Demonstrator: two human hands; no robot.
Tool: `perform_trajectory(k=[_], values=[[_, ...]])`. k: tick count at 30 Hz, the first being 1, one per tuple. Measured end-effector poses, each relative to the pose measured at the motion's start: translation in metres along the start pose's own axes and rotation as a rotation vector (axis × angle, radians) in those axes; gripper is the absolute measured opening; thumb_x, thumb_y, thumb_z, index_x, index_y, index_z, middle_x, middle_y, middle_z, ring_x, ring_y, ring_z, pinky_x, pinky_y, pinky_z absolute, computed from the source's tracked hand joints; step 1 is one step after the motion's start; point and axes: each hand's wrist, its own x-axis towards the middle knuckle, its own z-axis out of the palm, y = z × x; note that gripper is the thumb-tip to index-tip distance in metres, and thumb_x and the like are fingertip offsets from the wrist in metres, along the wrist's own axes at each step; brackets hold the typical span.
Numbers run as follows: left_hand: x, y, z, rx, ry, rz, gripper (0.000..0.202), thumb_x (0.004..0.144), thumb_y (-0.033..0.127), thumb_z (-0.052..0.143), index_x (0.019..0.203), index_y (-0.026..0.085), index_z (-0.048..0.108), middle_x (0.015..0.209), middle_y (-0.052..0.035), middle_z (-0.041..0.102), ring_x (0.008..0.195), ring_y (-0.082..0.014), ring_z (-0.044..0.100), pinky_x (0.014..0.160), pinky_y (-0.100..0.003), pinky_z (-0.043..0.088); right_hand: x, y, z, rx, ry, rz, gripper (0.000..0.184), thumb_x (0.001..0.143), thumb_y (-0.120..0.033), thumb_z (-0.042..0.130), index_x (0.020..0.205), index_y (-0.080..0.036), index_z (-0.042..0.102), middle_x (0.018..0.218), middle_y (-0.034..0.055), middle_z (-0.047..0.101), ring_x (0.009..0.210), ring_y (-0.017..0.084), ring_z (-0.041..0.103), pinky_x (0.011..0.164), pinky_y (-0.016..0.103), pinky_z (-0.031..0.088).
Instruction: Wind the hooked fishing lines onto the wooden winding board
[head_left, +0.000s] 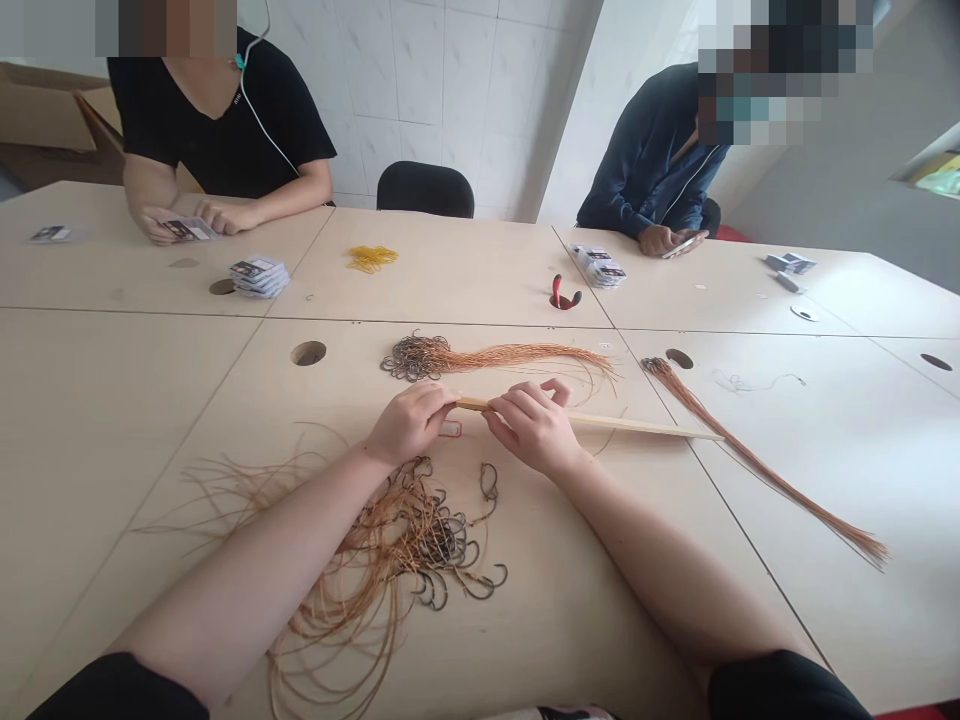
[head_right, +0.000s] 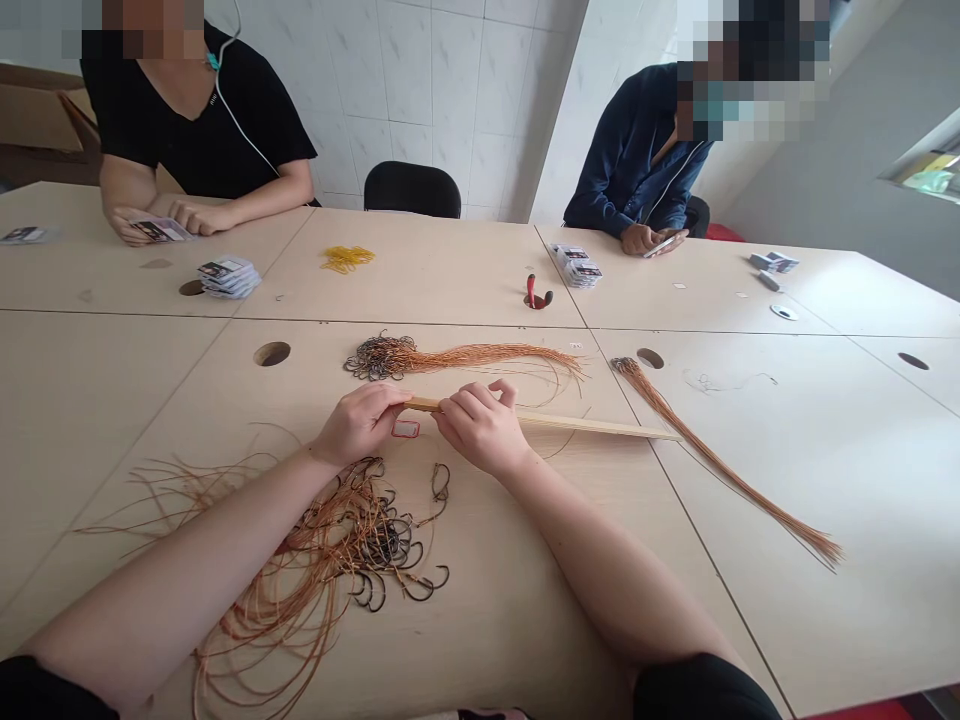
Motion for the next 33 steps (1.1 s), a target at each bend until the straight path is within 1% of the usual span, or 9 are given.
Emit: perform_trajectory(k=[5, 9, 12, 15, 19, 22, 24, 27, 33], values=[[0.000, -0.001, 0.001, -0.008, -0.013, -0.021, 0.017, 0.085, 0.012, 0.051, 0.099, 0.019, 0.058, 0.091, -0.0063, 0.066, 0.091, -0.0163, 0.061, 0.082, -0.032, 0.051, -0.001, 0.000, 0.000, 0.018, -0.028, 0.014, 0.011, 0.089, -0.025, 0.051, 0.081, -0.020, 0.057, 0.071, -0.0032, 0.060, 0.076, 0.011, 0.054, 0.080, 0.035, 0.021], [0.001, 0.001, 0.000, -0.034, -0.071, -0.101, 0.014, 0.086, 0.016, 0.049, 0.096, 0.019, 0.059, 0.089, -0.0058, 0.066, 0.087, -0.0162, 0.060, 0.079, -0.031, 0.049, 0.002, 0.000, -0.004, 0.062, -0.116, 0.072, 0.016, 0.090, -0.027, 0.048, 0.081, -0.021, 0.059, 0.073, -0.0009, 0.062, 0.078, 0.013, 0.054, 0.082, 0.036, 0.020], [0.004, 0.005, -0.002, -0.086, -0.167, -0.213, 0.013, 0.087, 0.020, 0.048, 0.092, 0.019, 0.060, 0.082, -0.0049, 0.064, 0.078, -0.0155, 0.059, 0.072, -0.028, 0.048, 0.005, 0.000, -0.007, 0.124, -0.192, 0.141, 0.020, 0.091, -0.027, 0.046, 0.079, -0.022, 0.060, 0.075, 0.0003, 0.063, 0.079, 0.014, 0.054, 0.084, 0.037, 0.020], [0.005, 0.009, -0.004, -0.172, -0.269, -0.356, 0.011, 0.085, 0.021, 0.048, 0.087, 0.019, 0.059, 0.078, -0.0033, 0.063, 0.071, -0.0142, 0.059, 0.065, -0.025, 0.047, 0.008, 0.001, -0.009, 0.195, -0.242, 0.202, 0.022, 0.090, -0.026, 0.045, 0.076, -0.021, 0.061, 0.074, 0.0003, 0.063, 0.078, 0.014, 0.054, 0.087, 0.038, 0.020], [0.005, 0.013, -0.003, -0.346, -0.355, -0.554, 0.007, 0.080, 0.020, 0.052, 0.084, 0.019, 0.058, 0.076, -0.0007, 0.063, 0.065, -0.0120, 0.060, 0.061, -0.023, 0.047, 0.009, 0.002, -0.009, 0.297, -0.306, 0.283, 0.018, 0.087, -0.027, 0.049, 0.077, -0.021, 0.062, 0.074, 0.0014, 0.065, 0.075, 0.015, 0.054, 0.086, 0.038, 0.022], [0.004, 0.012, 0.000, -0.436, -0.367, -0.671, 0.008, 0.075, 0.023, 0.058, 0.082, 0.019, 0.058, 0.076, -0.0007, 0.064, 0.068, -0.0135, 0.060, 0.063, -0.025, 0.049, 0.009, 0.002, -0.008, 0.359, -0.301, 0.371, 0.011, 0.084, -0.028, 0.053, 0.087, -0.022, 0.063, 0.081, 0.0024, 0.066, 0.078, 0.017, 0.056, 0.086, 0.038, 0.024], [0.004, 0.012, 0.002, -0.494, -0.369, -0.721, 0.012, 0.073, 0.025, 0.061, 0.082, 0.018, 0.059, 0.076, -0.0016, 0.064, 0.070, -0.0144, 0.060, 0.065, -0.026, 0.049, 0.009, 0.001, -0.007, 0.391, -0.274, 0.402, 0.013, 0.083, -0.026, 0.054, 0.093, -0.024, 0.063, 0.089, 0.0030, 0.066, 0.083, 0.017, 0.057, 0.086, 0.038, 0.024], [0.006, 0.012, 0.002, -0.594, -0.373, -0.765, 0.014, 0.071, 0.027, 0.063, 0.081, 0.016, 0.060, 0.075, -0.0021, 0.063, 0.070, -0.0143, 0.060, 0.066, -0.027, 0.049, 0.010, -0.001, -0.007, 0.436, -0.248, 0.404, 0.012, 0.084, -0.023, 0.054, 0.089, -0.025, 0.064, 0.094, 0.0015, 0.066, 0.085, 0.016, 0.057, 0.085, 0.037, 0.024], [0.008, 0.011, 0.002, -0.757, -0.366, -0.878, 0.016, 0.069, 0.027, 0.066, 0.076, 0.015, 0.058, 0.070, -0.0022, 0.062, 0.067, -0.0143, 0.059, 0.063, -0.028, 0.048, 0.010, -0.001, -0.007, 0.449, -0.261, 0.379, 0.015, 0.087, -0.020, 0.050, 0.083, -0.024, 0.064, 0.089, 0.0002, 0.065, 0.080, 0.013, 0.057, 0.082, 0.035, 0.025]])
